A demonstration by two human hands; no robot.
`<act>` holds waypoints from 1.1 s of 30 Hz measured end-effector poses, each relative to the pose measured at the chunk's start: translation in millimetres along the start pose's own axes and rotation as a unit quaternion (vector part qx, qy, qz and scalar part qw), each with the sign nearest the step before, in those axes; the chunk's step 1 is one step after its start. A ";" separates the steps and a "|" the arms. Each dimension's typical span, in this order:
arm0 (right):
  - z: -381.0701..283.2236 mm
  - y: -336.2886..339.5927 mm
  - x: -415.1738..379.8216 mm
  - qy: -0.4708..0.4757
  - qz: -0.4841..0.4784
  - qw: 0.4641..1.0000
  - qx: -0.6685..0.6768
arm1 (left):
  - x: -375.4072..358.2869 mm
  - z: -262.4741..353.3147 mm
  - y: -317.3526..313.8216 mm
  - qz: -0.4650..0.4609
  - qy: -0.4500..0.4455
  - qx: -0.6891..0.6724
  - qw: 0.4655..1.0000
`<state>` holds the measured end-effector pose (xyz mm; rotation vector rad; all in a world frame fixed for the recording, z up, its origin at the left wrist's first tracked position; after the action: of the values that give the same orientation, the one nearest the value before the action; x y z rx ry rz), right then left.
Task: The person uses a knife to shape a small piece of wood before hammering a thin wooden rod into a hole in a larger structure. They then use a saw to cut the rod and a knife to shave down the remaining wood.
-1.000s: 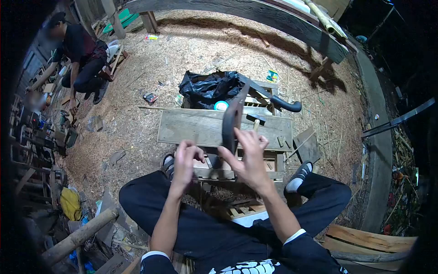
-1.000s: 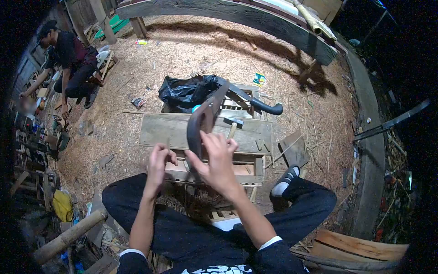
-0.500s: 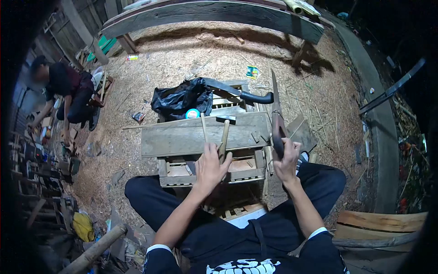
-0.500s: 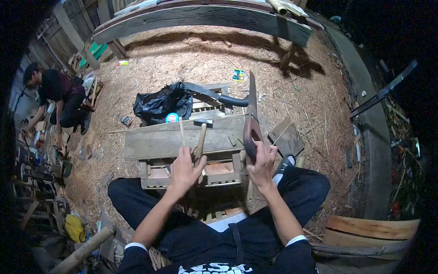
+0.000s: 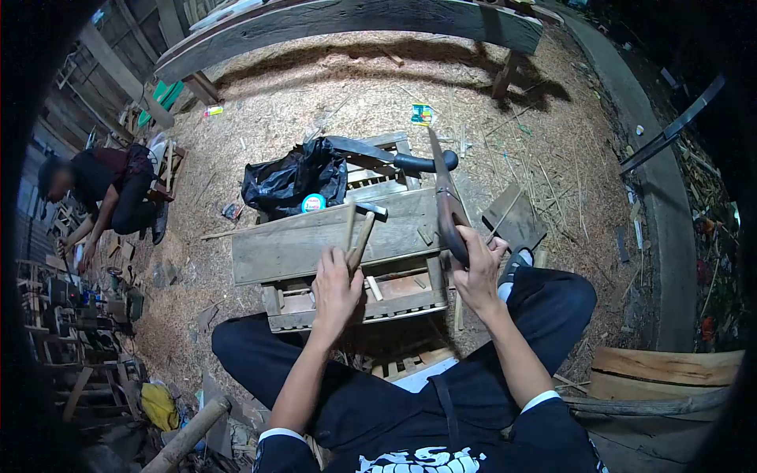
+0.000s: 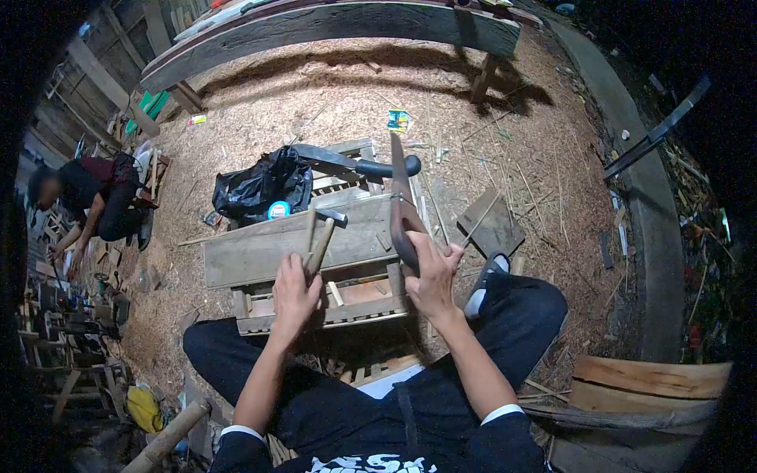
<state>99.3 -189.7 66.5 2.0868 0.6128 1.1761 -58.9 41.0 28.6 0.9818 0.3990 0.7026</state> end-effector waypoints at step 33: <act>-7.5 -19.4 3.3 -0.088 -0.014 0.995 0.038 | 21.4 -14.1 19.3 0.102 -0.029 -0.028 0.994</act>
<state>92.9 -172.1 57.0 2.2094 0.6106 0.9544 -59.0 71.6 38.0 0.9956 0.2275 0.8640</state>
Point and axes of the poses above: each hand's wrist, its own x-axis towards the middle knuckle, its own y-axis out of the back of the hand, z = x × y, the point moved 2 cm from there along x, towards the middle knuckle, and after that the axes turned 13 degrees about y, right-handed, at the moved point
